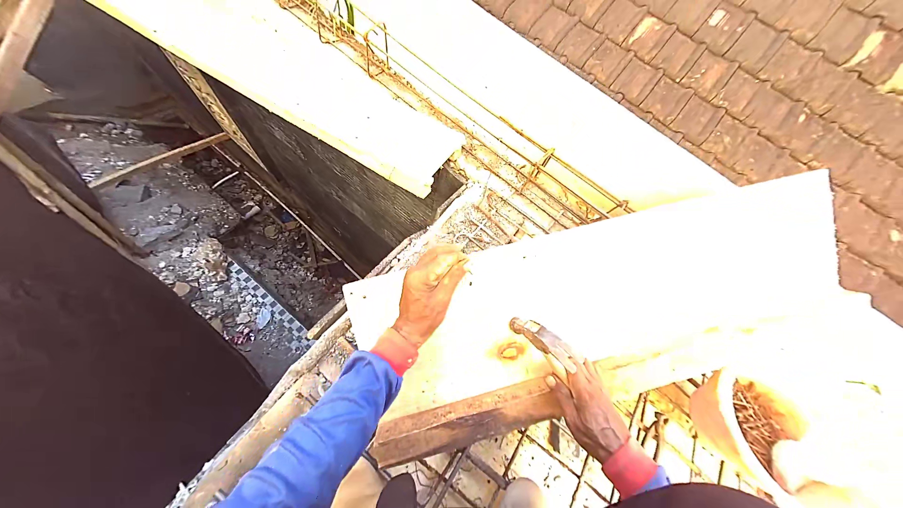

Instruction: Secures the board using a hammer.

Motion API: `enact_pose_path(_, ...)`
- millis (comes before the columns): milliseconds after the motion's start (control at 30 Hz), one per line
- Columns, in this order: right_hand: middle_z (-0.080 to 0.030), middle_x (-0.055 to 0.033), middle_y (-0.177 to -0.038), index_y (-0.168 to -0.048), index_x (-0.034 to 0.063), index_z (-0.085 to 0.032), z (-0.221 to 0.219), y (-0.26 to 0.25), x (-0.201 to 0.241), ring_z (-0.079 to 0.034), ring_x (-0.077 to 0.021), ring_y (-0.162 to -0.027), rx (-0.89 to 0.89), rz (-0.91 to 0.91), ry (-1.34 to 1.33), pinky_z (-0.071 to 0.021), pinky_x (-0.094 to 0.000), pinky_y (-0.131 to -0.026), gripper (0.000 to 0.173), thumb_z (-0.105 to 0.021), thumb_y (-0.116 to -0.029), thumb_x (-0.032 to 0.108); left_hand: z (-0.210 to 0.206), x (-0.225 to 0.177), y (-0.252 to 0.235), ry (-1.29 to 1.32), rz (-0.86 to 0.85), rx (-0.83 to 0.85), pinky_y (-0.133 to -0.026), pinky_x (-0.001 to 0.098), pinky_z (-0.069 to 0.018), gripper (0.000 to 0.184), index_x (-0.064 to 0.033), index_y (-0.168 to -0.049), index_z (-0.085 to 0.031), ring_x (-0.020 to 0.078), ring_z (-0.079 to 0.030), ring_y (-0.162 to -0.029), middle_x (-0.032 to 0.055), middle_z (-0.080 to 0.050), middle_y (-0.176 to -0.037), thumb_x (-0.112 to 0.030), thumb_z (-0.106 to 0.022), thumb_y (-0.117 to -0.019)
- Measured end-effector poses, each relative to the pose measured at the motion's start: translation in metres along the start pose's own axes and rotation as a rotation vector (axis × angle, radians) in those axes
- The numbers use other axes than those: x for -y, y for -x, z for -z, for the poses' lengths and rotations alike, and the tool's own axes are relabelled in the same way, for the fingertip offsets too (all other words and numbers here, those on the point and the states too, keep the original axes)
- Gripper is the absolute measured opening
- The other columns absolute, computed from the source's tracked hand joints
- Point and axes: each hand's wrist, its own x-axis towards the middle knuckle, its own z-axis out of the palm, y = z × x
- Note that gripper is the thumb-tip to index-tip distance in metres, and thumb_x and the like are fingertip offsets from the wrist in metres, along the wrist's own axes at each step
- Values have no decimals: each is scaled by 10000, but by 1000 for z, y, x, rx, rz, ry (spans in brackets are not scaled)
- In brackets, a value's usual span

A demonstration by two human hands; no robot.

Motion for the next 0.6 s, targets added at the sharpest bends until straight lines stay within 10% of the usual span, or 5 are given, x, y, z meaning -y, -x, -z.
enact_pose_path(167,-687,-128,-986,-1106,25,-690,18,-2,5,-671,-271,-966,69,-121,-111,-559,-422,-879,622,-353,-1058,545,0,12,8,-13,-54,-9,-1013,320,-560,169,-78,-1098,-767,107,-680,-1119,15,-735,-1165,-133,-631,-1015)
enact_pose_path(400,-555,3,-600,-1053,80,-638,79,-34,23,-567,-132,-484,6,-37,-59,-484,-352,-430,632,-320,-1057,626,-1,19,-5,50,-98,-77,-1010,321,-571,154,-10,-1051,-766,135,-697,-1100,69,-743,-1131,-82,-639,-1001)
enact_pose_path(600,-510,54,-607,-1017,139,-618,138,-89,63,-512,-68,-488,-11,95,-109,-441,-285,-422,467,-402,-1072,550,3,27,-8,-37,-112,-10,-975,278,-578,172,-37,-1033,-771,85,-706,-1045,33,-753,-1088,-126,-625,-1017)
